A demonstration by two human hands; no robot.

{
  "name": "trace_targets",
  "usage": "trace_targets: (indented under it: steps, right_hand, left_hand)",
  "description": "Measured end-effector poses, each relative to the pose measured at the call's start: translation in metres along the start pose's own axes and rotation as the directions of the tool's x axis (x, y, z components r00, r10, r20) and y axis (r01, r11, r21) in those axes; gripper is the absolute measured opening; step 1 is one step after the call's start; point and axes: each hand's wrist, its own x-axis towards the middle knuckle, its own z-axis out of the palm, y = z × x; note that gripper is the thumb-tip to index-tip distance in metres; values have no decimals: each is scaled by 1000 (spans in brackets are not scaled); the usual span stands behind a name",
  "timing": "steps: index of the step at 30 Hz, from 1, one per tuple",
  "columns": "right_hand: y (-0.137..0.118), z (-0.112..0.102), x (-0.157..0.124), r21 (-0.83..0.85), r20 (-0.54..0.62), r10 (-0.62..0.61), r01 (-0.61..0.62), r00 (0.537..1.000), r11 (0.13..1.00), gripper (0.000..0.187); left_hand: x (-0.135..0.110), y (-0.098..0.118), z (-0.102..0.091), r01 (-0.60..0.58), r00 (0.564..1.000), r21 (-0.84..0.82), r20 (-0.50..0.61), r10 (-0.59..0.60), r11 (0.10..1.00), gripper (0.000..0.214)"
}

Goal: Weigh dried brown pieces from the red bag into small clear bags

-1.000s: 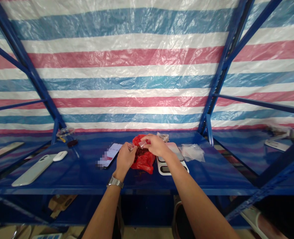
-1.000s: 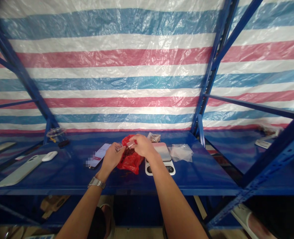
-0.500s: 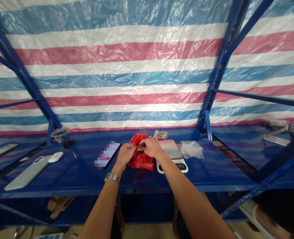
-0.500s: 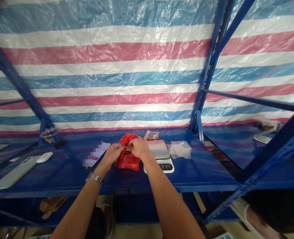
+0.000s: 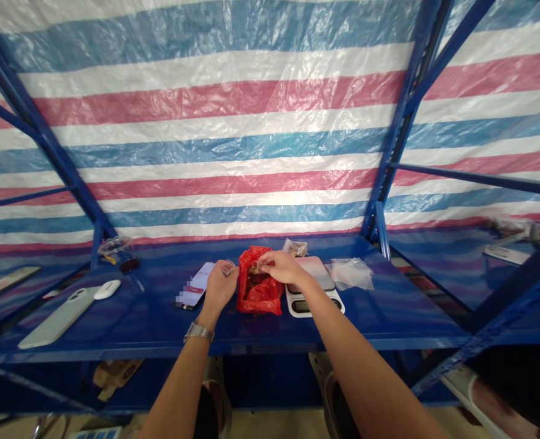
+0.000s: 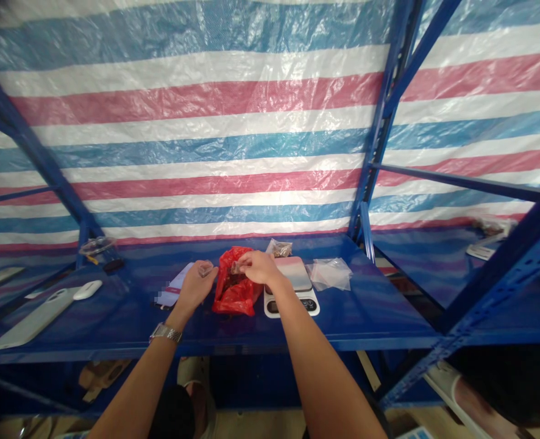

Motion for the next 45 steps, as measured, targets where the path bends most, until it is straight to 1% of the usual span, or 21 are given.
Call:
trace_targets:
  steps: [1,2,6,7,9,12,14,16,19,23,25,27,29,31,33,35,37,38,41,43,45]
  right_hand:
    - [-1,-4,1,31,-17,-15,15,1000,999,21]
    - [-4,-8,1,58,-34,-31,33,999,998,21]
    - [-30,-15,-4,97,-95,-106,116,990,989,21]
    - [-38,-14,-6,64,-104,-130,137,986,988,21]
    - [-53,-9,-11,-67,-120,-191,184,974,981,25]
    - [-68,-2,-15,-260,-124,-312,273,942,926,34]
    - [-72,2,-15,-288,-114,-371,327,921,900,38]
    - [-73,3,-13,-261,-121,-398,357,909,897,39]
    - [-74,-2,-11,-216,-150,-377,341,914,915,38]
    - [-69,-12,-13,-264,-226,-246,184,943,947,35]
    - [-61,-14,-15,-309,-213,-173,102,962,945,31]
    - [-53,-14,-16,-349,-151,-130,70,980,935,30]
    - [-48,-11,-17,-367,-107,-118,71,987,928,38]
    - [-49,-10,-18,-333,-118,-128,82,985,939,42]
    - [-56,-8,-20,-218,-124,-170,140,978,966,37]
    - [-66,-5,-24,-51,-82,-254,250,964,967,35]
    - [-75,0,-29,56,-45,-316,318,948,946,40]
    - [-78,2,-31,69,-41,-316,318,948,945,43]
    - [-78,3,-38,37,-59,-246,249,967,968,43]
    - [-72,-5,-44,25,-82,-222,225,972,974,40]
    - [-60,-21,-50,-11,-113,-203,203,973,979,34]
  left_hand:
    - [0,-1,-1,-62,998,52,-23,63,997,13]
    - [-1,-2,-1,-109,994,85,-14,111,990,12]
    - [-5,-4,3,-170,979,74,125,160,983,13]
    - [-6,-4,5,-176,976,76,140,165,981,14]
    - [-8,-2,8,-187,974,101,145,172,977,17]
    - [-9,1,10,-180,978,140,133,161,974,17]
    - [-8,1,11,-173,980,125,123,158,977,17]
    - [-8,-1,11,-170,981,81,112,160,982,19]
    - [-7,-3,13,-149,984,19,102,147,989,20]
    - [-3,1,13,-137,990,-95,24,140,986,18]
    - [-1,7,10,-88,996,-206,-18,86,975,19]
    - [1,15,6,-4,1000,-339,-16,-1,941,24]
    - [2,23,1,57,998,-469,23,-52,881,31]
    - [-1,33,-3,78,997,-567,67,-48,820,33]
    - [-5,42,-6,87,993,-622,115,-19,778,31]
    - [-10,52,-7,115,983,-654,183,9,748,29]
    - [-14,59,-6,156,968,-681,249,26,716,29]
    - [-16,62,-4,175,962,-694,272,30,699,29]
    - [-19,64,3,194,951,-721,306,54,665,30]
    - [-19,61,10,198,934,-723,344,97,662,31]
    - [-19,57,16,191,917,-715,375,138,672,37]
